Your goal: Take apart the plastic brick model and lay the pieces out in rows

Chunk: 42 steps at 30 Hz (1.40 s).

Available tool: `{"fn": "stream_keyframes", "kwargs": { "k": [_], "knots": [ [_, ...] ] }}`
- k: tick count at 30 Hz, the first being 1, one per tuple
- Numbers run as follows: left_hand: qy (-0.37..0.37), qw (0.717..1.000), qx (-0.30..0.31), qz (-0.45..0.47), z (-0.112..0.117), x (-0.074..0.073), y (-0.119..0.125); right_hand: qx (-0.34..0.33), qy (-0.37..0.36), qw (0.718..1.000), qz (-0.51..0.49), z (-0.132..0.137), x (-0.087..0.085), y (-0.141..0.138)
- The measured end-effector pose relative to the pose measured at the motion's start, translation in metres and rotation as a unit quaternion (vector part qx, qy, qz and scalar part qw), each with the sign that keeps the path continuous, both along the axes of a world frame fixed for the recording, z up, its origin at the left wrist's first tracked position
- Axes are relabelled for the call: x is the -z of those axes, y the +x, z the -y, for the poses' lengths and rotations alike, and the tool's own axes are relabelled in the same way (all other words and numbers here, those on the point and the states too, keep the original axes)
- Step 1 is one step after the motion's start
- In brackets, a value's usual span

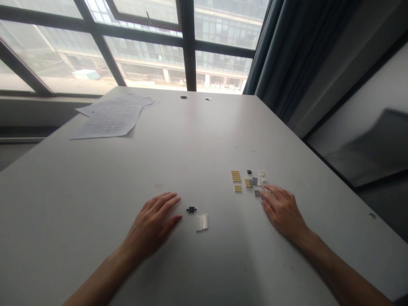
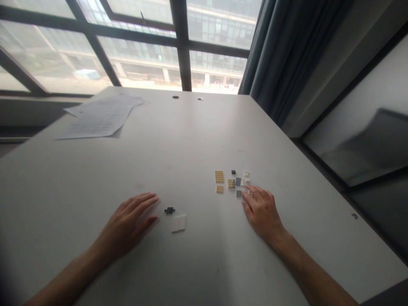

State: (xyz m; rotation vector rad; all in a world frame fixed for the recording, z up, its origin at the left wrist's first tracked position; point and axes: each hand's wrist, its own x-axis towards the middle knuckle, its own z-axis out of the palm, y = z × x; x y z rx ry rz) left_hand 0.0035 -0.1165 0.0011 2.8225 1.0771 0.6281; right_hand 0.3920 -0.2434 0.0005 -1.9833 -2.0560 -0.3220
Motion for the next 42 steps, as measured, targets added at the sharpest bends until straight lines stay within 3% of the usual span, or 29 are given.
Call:
{"fn": "stream_keyframes", "kwargs": {
  "k": [9,13,18,24,27,31,37,42],
  "knots": [
    [0.032,0.997,0.064,-0.008,0.009,-0.006,0.001,-0.042,0.021,0.999,-0.013,0.004,-0.009,-0.014],
    [0.023,0.990,0.135,-0.040,0.020,-0.008,0.004,-0.139,-0.002,0.989,-0.045,0.010,-0.018,-0.056],
    [-0.032,0.972,0.210,-0.097,0.024,-0.009,0.008,-0.290,-0.023,0.954,-0.064,0.006,-0.019,-0.122],
    [-0.058,0.967,0.221,-0.114,0.025,-0.007,0.006,-0.339,-0.016,0.939,-0.044,-0.010,-0.009,-0.159],
    [-0.063,0.967,0.218,-0.119,0.026,-0.006,0.009,-0.326,-0.015,0.944,-0.049,-0.010,-0.005,-0.151],
    [-0.080,0.965,0.224,-0.111,0.027,-0.006,0.029,-0.293,-0.014,0.954,-0.055,0.004,-0.005,-0.115],
    [-0.117,0.949,0.277,-0.095,0.031,-0.009,0.099,-0.214,-0.004,0.976,-0.052,0.026,-0.007,-0.049],
    [-0.123,0.945,0.294,-0.072,0.034,-0.008,0.155,-0.177,0.032,0.981,-0.067,0.031,-0.001,-0.028]
  ]
}}
